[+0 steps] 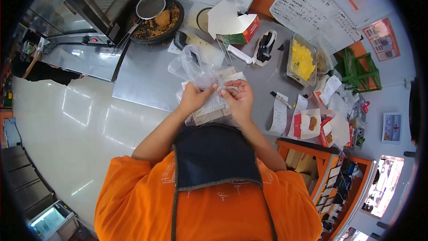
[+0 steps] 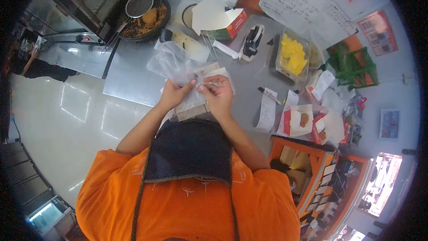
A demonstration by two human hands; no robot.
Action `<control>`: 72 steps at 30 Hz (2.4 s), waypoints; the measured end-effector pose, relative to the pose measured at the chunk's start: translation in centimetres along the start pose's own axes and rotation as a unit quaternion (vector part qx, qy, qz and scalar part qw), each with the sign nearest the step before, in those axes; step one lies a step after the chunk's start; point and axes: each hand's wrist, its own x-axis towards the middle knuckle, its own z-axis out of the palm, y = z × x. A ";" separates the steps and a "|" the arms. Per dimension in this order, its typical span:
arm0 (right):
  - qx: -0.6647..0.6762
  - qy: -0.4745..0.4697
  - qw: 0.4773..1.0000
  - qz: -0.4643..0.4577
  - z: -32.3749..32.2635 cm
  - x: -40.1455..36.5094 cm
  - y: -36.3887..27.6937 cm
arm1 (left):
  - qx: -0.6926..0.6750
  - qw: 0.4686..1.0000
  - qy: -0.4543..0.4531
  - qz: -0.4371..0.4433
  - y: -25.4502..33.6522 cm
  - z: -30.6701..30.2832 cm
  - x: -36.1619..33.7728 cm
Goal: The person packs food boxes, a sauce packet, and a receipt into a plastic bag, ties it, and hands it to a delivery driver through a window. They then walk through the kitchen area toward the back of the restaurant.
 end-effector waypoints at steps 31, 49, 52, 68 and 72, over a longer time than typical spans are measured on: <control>-0.037 -0.009 0.996 0.085 0.0 1.3 -0.8 | 0.053 0.990 -0.090 0.095 -1.5 -1.3 0.0; 0.004 0.022 0.985 0.171 -0.7 1.7 -0.4 | 0.237 0.910 -0.082 0.330 -3.6 -1.3 0.8; 0.043 0.040 0.985 0.165 -0.9 1.8 0.3 | 0.253 0.909 -0.062 0.325 -2.9 -1.2 0.5; 0.043 0.010 0.986 0.161 -1.1 2.0 -0.1 | 0.208 0.925 -0.058 0.313 -4.3 -1.2 1.0; 0.015 -0.014 0.988 0.155 -1.2 2.2 -0.1 | 0.290 0.911 -0.101 0.275 -4.7 -1.4 1.1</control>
